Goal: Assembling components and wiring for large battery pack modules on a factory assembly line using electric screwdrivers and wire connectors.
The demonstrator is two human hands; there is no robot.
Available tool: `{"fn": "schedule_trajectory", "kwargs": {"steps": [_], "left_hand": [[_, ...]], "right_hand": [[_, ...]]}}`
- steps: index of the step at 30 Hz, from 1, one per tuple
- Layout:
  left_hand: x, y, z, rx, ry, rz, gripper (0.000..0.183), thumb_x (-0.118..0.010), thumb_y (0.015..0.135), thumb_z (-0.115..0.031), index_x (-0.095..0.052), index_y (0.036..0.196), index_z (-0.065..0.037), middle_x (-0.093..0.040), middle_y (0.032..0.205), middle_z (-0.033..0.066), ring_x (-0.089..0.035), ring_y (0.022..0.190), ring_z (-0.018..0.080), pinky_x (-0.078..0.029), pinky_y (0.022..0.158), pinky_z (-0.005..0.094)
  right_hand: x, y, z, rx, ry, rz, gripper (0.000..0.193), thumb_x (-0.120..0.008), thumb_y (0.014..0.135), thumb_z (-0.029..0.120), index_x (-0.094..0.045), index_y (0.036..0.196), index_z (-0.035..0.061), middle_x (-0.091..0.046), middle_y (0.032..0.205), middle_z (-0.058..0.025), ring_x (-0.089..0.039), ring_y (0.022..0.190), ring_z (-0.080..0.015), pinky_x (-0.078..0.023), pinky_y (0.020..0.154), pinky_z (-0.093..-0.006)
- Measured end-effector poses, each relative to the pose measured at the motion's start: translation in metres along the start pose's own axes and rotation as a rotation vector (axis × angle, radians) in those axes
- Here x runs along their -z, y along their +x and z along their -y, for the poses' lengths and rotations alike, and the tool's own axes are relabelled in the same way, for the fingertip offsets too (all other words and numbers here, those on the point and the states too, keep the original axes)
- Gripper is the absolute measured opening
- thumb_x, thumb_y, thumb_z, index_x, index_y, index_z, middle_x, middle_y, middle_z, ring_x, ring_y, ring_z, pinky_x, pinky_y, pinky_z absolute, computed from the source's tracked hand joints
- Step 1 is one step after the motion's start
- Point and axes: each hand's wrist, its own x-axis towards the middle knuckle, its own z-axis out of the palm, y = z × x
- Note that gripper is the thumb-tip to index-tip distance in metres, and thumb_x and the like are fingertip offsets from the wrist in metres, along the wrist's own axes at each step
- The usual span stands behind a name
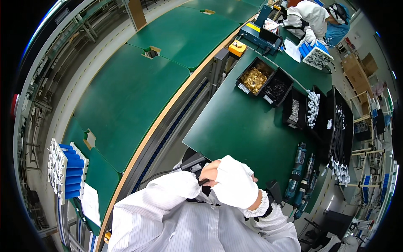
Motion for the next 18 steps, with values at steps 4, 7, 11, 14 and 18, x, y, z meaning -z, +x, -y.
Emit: {"fn": "schedule_trajectory", "kwargs": {"steps": [4, 7, 11, 14, 18], "left_hand": [[0.016, 0.005, 0.006, -0.065, -0.023, -0.034, 0.029, -0.062, 0.102, -0.03, -0.067, 0.089, -0.005, -0.068, 0.083, 0.0075, -0.058, 0.074, 0.0123, -0.046, 0.067, 0.0286], [0.013, 0.024, -0.019, 0.076, -0.032, -0.15, 0.036, -0.06, 0.103, -0.037, -0.069, 0.085, -0.007, -0.065, 0.068, 0.0008, -0.053, 0.056, 0.0083, -0.041, 0.052, 0.0249], [0.022, 0.027, -0.014, 0.138, -0.181, -0.297, 0.039, -0.059, 0.104, -0.04, -0.067, 0.084, -0.007, -0.065, 0.067, 0.0021, -0.053, 0.054, 0.0095, -0.042, 0.05, 0.025], [0.027, 0.022, -0.02, 0.022, -0.253, -0.417, 0.037, -0.056, 0.105, -0.037, -0.066, 0.085, -0.007, -0.066, 0.067, 0.003, -0.055, 0.055, 0.0107, -0.043, 0.051, 0.0258], [0.038, 0.001, -0.041, -0.087, -0.398, -0.623, 0.033, -0.055, 0.105, -0.034, -0.064, 0.086, -0.008, -0.063, 0.067, 0.0028, -0.056, 0.057, 0.0136, -0.045, 0.054, 0.0263]], "right_hand": [[-0.015, 0.016, 0.041, 0.669, -1.233, 0.101, 0.02, -0.075, 0.074, 0.007, -0.074, 0.094, 0.0124, -0.071, 0.096, -0.003, -0.067, 0.086, -0.0261, -0.054, 0.074, -0.0373], [-0.01, 0.003, 0.028, 0.696, -1.359, 0.059, 0.019, -0.073, 0.074, 0.009, -0.074, 0.093, 0.0123, -0.069, 0.099, -0.0041, -0.067, 0.094, -0.025, -0.052, 0.085, -0.0426], [-0.009, -0.006, 0.007, 0.741, -1.5, -0.005, 0.032, -0.071, 0.071, 0.012, -0.074, 0.103, 0.0134, -0.066, 0.104, -0.0031, -0.063, 0.096, -0.0214, -0.048, 0.095, -0.0444], [-0.021, -0.009, 0.0, 0.75, -1.522, -0.071, 0.042, -0.073, 0.069, 0.013, -0.074, 0.111, 0.0141, -0.065, 0.112, -0.0024, -0.061, 0.094, -0.0212, -0.047, 0.094, -0.0436], [-0.041, -0.01, -0.009, 0.696, -1.599, -0.122, 0.053, -0.073, 0.067, 0.014, -0.073, 0.12, 0.014, -0.063, 0.127, -0.0016, -0.055, 0.098, -0.0216, -0.044, 0.097, -0.0448]]}}
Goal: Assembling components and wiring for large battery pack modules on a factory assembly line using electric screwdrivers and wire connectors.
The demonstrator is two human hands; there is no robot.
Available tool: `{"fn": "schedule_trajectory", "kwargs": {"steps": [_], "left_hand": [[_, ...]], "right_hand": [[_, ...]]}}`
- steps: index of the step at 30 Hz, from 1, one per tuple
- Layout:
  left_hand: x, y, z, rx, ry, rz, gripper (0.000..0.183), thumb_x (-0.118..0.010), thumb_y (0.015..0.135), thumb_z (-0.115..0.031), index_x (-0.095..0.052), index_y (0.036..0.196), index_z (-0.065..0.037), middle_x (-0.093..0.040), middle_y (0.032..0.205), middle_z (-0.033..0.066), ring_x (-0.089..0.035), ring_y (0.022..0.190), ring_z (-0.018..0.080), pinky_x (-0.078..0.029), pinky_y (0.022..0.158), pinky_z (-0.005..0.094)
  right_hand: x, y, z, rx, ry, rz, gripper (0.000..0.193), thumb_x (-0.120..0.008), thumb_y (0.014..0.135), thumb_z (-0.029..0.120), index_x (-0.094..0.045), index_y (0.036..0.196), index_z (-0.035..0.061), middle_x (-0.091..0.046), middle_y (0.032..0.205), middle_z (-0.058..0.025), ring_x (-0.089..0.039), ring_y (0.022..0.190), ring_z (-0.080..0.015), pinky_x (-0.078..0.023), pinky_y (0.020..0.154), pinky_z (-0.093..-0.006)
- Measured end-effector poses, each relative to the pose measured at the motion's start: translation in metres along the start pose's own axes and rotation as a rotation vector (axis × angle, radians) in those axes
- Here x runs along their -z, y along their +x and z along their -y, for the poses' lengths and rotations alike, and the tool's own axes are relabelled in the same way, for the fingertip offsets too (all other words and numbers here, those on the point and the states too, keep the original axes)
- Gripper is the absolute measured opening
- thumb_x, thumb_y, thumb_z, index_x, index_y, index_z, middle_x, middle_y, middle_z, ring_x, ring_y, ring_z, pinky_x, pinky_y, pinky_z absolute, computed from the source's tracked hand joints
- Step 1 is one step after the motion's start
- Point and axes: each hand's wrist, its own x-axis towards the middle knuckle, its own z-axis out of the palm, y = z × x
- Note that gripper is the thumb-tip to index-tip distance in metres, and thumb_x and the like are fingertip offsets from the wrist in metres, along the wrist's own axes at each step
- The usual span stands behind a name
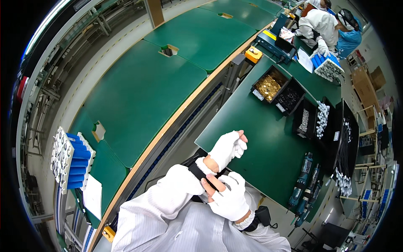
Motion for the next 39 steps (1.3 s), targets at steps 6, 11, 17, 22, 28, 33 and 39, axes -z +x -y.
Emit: {"fn": "schedule_trajectory", "kwargs": {"steps": [6, 11, 17, 22, 28, 33, 39], "left_hand": [[0.034, -0.018, -0.04, -0.381, -0.362, -0.173, 0.03, -0.052, 0.106, -0.032, -0.062, 0.087, -0.01, -0.061, 0.066, 0.0034, -0.057, 0.056, 0.0166, -0.045, 0.053, 0.029], [0.031, -0.044, -0.067, -0.848, 0.132, -0.488, 0.038, -0.05, 0.108, -0.032, -0.063, 0.084, -0.004, -0.061, 0.065, 0.0028, -0.054, 0.057, 0.0107, -0.043, 0.055, 0.0257], [0.051, -0.094, -0.105, -1.103, 0.266, -0.74, 0.036, -0.054, 0.106, -0.027, -0.064, 0.081, -0.003, -0.062, 0.065, 0.0027, -0.056, 0.059, 0.0076, -0.045, 0.058, 0.0243], [0.1, -0.192, -0.184, -1.179, 1.465, -1.245, 0.019, -0.072, 0.087, -0.024, -0.073, 0.091, -0.006, -0.071, 0.086, 0.0119, -0.067, 0.083, 0.031, -0.053, 0.075, 0.0422], [0.227, -0.349, -0.196, -0.297, 1.747, -2.069, 0.036, -0.075, 0.083, -0.034, -0.065, 0.102, -0.005, -0.063, 0.099, 0.0154, -0.061, 0.097, 0.0354, -0.047, 0.085, 0.0472], [0.237, -0.352, -0.187, -0.421, 1.871, -1.971, 0.034, -0.078, 0.082, -0.033, -0.066, 0.098, -0.005, -0.064, 0.093, 0.0147, -0.062, 0.093, 0.0349, -0.048, 0.084, 0.0449], [0.246, -0.372, -0.172, -0.701, 1.884, -1.963, 0.046, -0.087, 0.069, -0.048, -0.065, 0.077, -0.008, -0.063, 0.071, 0.0128, -0.065, 0.071, 0.0329, -0.051, 0.067, 0.0428]], "right_hand": [[-0.036, 0.01, 0.032, -0.08, 0.268, -0.057, 0.041, -0.066, 0.082, 0.007, -0.068, 0.124, 0.0052, -0.059, 0.13, -0.0151, -0.056, 0.114, -0.0334, -0.046, 0.097, -0.0479], [-0.061, 0.023, 0.033, -0.674, 0.89, -0.153, 0.021, -0.068, 0.095, 0.014, -0.064, 0.108, -0.0013, -0.067, 0.099, -0.0118, -0.063, 0.093, -0.0221, -0.049, 0.086, -0.0338], [-0.094, 0.048, 0.037, -0.601, 1.163, 0.092, 0.012, -0.069, 0.093, 0.004, -0.059, 0.097, -0.001, -0.064, 0.085, -0.0057, -0.057, 0.079, -0.0111, -0.048, 0.075, -0.0274], [-0.11, 0.067, 0.053, -0.652, 1.263, 0.421, 0.029, -0.076, 0.094, 0.015, -0.064, 0.114, -0.0013, -0.071, 0.095, -0.0078, -0.067, 0.085, -0.0112, -0.053, 0.075, -0.0256], [-0.113, 0.045, 0.013, -0.59, 1.124, 0.488, 0.021, -0.068, 0.098, 0.017, -0.07, 0.103, -0.0031, -0.075, 0.088, -0.0078, -0.07, 0.083, -0.0122, -0.055, 0.077, -0.0271], [-0.121, 0.066, 0.02, -0.489, 0.979, 0.553, 0.024, -0.069, 0.098, 0.021, -0.071, 0.104, -0.0017, -0.075, 0.084, -0.0098, -0.071, 0.081, -0.0131, -0.054, 0.075, -0.0272], [-0.134, 0.138, 0.097, -0.281, 1.032, 0.728, 0.027, -0.072, 0.096, 0.027, -0.073, 0.106, 0.0017, -0.076, 0.088, -0.0095, -0.07, 0.078, -0.0152, -0.055, 0.074, -0.0286]]}}
